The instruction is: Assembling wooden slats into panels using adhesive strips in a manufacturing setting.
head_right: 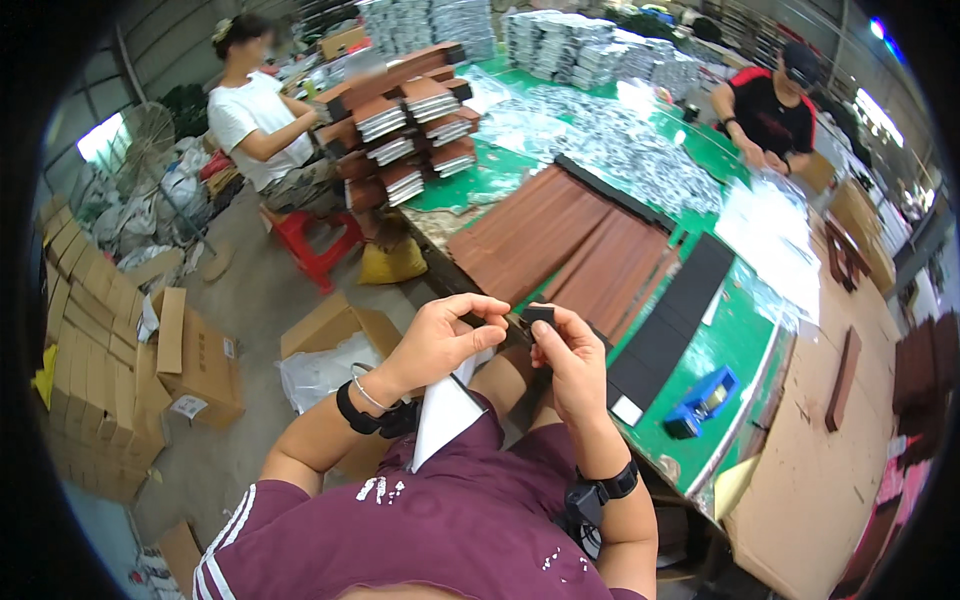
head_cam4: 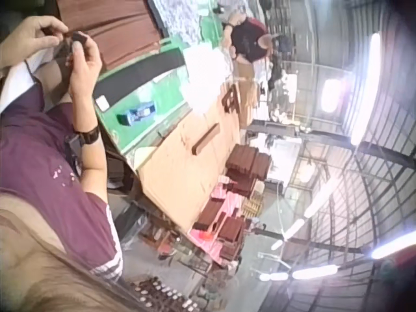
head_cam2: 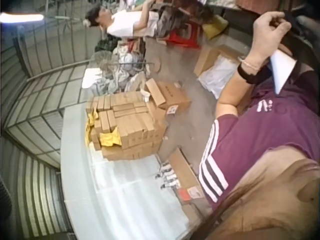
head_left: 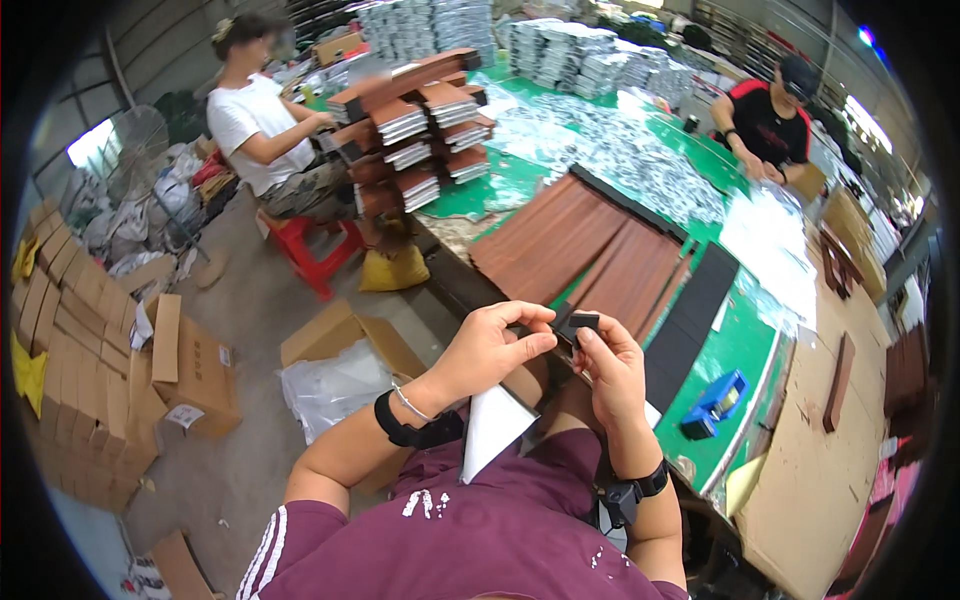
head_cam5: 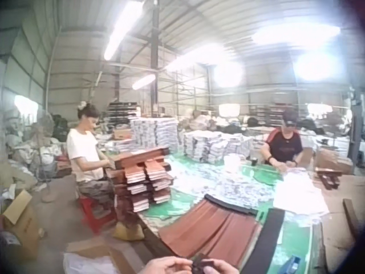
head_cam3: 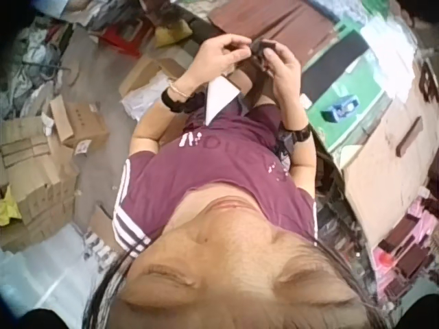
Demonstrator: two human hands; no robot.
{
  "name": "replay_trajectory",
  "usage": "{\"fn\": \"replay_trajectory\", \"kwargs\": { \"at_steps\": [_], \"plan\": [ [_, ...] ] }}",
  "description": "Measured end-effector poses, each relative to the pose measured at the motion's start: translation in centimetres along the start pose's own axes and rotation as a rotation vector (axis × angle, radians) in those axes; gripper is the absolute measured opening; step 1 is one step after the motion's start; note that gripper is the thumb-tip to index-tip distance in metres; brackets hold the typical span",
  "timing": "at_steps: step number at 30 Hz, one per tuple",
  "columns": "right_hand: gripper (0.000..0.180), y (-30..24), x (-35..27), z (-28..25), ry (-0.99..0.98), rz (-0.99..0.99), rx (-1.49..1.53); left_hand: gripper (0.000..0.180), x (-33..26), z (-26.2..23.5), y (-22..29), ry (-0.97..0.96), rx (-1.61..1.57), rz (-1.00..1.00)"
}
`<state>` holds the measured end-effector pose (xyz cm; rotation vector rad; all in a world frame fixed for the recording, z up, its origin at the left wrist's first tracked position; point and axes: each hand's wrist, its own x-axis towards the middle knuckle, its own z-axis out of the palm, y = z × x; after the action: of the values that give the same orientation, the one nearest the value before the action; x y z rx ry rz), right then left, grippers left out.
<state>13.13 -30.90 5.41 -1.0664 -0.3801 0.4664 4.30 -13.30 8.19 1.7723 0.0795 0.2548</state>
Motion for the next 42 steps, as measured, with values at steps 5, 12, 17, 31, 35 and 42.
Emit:
{"fn": "replay_trajectory", "kwargs": {
  "at_steps": [5,12,17,31,35,42],
  "plan": [
    [0.025,2.8,1.9,5.2,-0.179,0.032,-0.322,0.017,-0.7,-4.2,-2.0,0.190,-0.059,0.099],
    [0.069,8.6,4.8,9.6,-0.311,-0.006,-0.686,0.009,0.3,-13.4,-6.5,0.364,0.407,0.393],
    [0.076,7.9,6.7,9.7,-0.325,-0.047,-0.855,0.010,2.3,-26.3,-10.9,0.694,0.287,0.099],
    [0.043,6.4,5.0,2.3,0.113,-0.082,-0.594,0.017,5.3,-47.8,-20.5,1.265,-0.468,0.053],
    [0.044,6.3,4.1,-0.2,0.146,-0.200,-0.597,0.016,5.1,-47.7,-20.5,1.311,-0.373,0.039],
    [0.037,2.7,2.8,-2.3,0.346,-0.454,-0.830,0.031,8.5,-46.5,-17.3,1.085,-0.267,-0.073]
  ]
}}
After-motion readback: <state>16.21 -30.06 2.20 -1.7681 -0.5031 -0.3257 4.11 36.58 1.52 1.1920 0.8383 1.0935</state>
